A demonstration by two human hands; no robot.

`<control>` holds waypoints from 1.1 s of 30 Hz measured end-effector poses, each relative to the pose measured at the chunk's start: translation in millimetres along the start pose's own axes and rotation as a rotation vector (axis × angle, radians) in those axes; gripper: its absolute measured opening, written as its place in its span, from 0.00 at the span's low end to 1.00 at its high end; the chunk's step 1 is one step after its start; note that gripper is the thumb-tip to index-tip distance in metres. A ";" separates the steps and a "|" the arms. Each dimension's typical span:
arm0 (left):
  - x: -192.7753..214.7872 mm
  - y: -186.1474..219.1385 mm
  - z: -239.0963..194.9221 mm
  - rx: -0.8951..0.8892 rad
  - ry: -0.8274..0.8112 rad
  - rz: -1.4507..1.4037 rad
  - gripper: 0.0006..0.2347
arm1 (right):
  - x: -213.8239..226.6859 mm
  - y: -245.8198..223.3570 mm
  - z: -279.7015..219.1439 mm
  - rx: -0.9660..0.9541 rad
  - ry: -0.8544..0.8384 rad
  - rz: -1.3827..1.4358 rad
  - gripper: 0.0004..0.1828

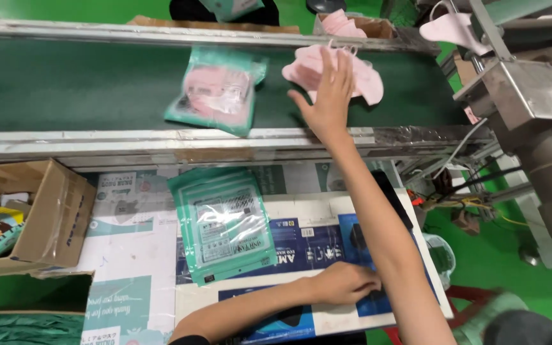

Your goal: Manually packing protective face masks into plastic bags and placing them on the work area near a conveyor line.

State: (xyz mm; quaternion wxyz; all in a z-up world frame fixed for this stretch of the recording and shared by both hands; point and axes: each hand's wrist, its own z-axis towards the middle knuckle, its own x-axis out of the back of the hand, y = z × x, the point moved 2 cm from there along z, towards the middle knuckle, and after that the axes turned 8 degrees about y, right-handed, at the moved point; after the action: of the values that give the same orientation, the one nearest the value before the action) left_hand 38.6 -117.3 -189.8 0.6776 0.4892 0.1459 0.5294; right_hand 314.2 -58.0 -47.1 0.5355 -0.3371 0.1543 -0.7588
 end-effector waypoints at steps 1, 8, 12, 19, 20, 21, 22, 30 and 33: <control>1.3 -0.5 1.1 0.008 -0.007 0.019 0.08 | -8.5 6.8 8.2 0.060 0.000 -0.251 0.38; 6.2 1.0 2.3 0.029 0.002 -0.045 0.12 | -26.4 13.5 15.8 0.171 -0.211 -0.586 0.39; 6.8 9.9 1.4 0.097 -0.067 -0.083 0.12 | -1.9 -8.2 -5.3 0.153 -0.163 -0.446 0.33; 54.7 16.0 9.9 0.145 0.775 -0.144 0.08 | 124.7 -31.6 -125.6 -0.313 0.463 0.235 0.20; 64.2 20.5 12.2 0.082 0.852 -0.130 0.10 | 149.1 -40.1 -145.2 -0.311 0.567 0.141 0.21; 81.9 44.8 19.6 0.085 0.850 -0.138 0.10 | 158.3 -64.1 -154.0 -0.314 0.567 0.133 0.21; 97.8 71.2 28.1 -0.006 0.820 -0.089 0.16 | 168.8 -90.3 -162.5 -0.240 0.498 0.041 0.23; 83.3 35.1 16.6 0.442 0.596 -0.678 0.27 | 171.6 -180.1 -216.6 -0.111 -0.220 -0.250 0.49; 77.4 26.3 4.1 0.551 0.665 -1.009 0.23 | 177.4 -188.4 -225.2 -0.128 -0.173 0.015 0.45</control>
State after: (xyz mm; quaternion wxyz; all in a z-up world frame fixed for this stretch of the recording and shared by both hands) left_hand 57.2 -53.9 -141.5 0.6113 0.3270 0.6885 0.2132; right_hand -7.1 -177.8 -36.8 0.5298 -0.4336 0.1583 -0.7115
